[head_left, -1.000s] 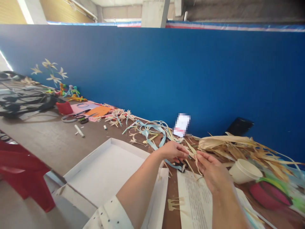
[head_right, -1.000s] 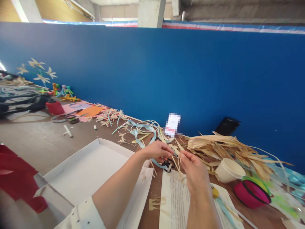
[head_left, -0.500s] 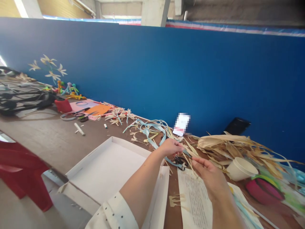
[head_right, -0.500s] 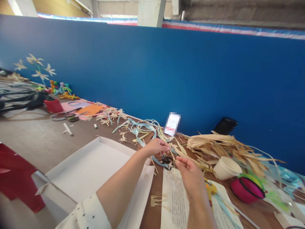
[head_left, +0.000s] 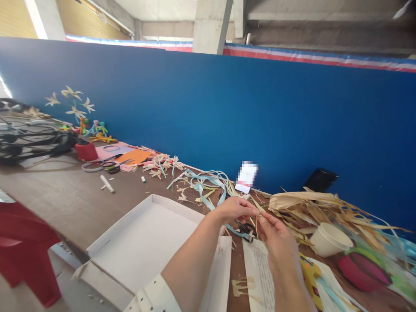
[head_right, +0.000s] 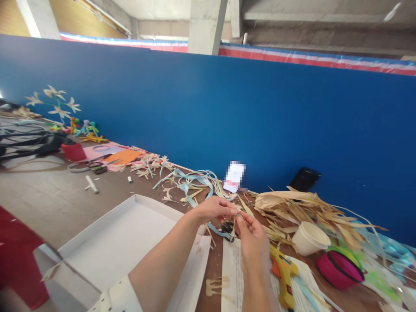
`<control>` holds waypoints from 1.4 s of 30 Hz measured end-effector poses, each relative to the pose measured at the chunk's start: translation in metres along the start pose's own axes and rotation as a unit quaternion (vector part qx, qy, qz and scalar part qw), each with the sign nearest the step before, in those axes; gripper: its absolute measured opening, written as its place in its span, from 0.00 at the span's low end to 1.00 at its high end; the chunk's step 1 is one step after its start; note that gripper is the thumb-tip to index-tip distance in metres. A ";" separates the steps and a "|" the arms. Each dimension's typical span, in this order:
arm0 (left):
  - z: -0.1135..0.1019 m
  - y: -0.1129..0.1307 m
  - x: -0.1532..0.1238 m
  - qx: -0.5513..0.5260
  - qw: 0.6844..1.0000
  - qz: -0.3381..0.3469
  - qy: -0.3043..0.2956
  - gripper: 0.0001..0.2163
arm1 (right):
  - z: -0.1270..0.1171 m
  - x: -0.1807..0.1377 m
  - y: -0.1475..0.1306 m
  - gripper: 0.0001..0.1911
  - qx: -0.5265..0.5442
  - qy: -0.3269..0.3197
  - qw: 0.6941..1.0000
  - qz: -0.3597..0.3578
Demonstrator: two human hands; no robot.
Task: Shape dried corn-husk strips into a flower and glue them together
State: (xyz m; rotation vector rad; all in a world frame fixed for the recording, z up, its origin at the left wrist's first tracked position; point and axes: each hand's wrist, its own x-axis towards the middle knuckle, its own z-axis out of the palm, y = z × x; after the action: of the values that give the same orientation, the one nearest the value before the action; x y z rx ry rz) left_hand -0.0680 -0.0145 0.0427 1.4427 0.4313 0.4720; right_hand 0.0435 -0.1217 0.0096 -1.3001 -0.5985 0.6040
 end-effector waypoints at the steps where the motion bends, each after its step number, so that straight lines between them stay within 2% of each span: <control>1: 0.000 0.000 0.000 0.000 1.000 0.002 0.002 0.18 | 0.001 -0.001 -0.001 0.23 0.013 -0.004 1.000 0.011; 8: 0.001 -0.004 0.005 0.019 0.999 0.032 0.029 0.18 | 0.004 -0.008 -0.007 0.22 0.025 -0.033 0.996 0.077; 13: 0.001 -0.005 0.006 0.041 0.998 0.019 0.037 0.18 | 0.006 -0.013 -0.011 0.19 0.022 -0.036 0.990 0.133; 22: 0.000 -0.003 0.002 0.069 0.997 0.015 0.035 0.19 | 0.003 -0.019 -0.016 0.16 0.032 -0.035 0.985 0.167; 36: -0.002 -0.005 0.003 0.091 0.995 0.021 0.037 0.18 | -0.018 -0.020 -0.012 0.18 -0.138 -0.058 0.984 0.100; 42: -0.004 -0.007 0.004 0.097 0.994 0.015 0.043 0.19 | -0.026 -0.018 -0.011 0.19 -0.256 -0.047 0.965 0.038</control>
State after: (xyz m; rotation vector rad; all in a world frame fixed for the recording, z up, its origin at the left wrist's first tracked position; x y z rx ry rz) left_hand -0.0665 -0.0096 0.0352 1.6223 0.5366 0.5292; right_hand 0.0495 -0.1543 0.0145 -1.7932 -0.8208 0.5959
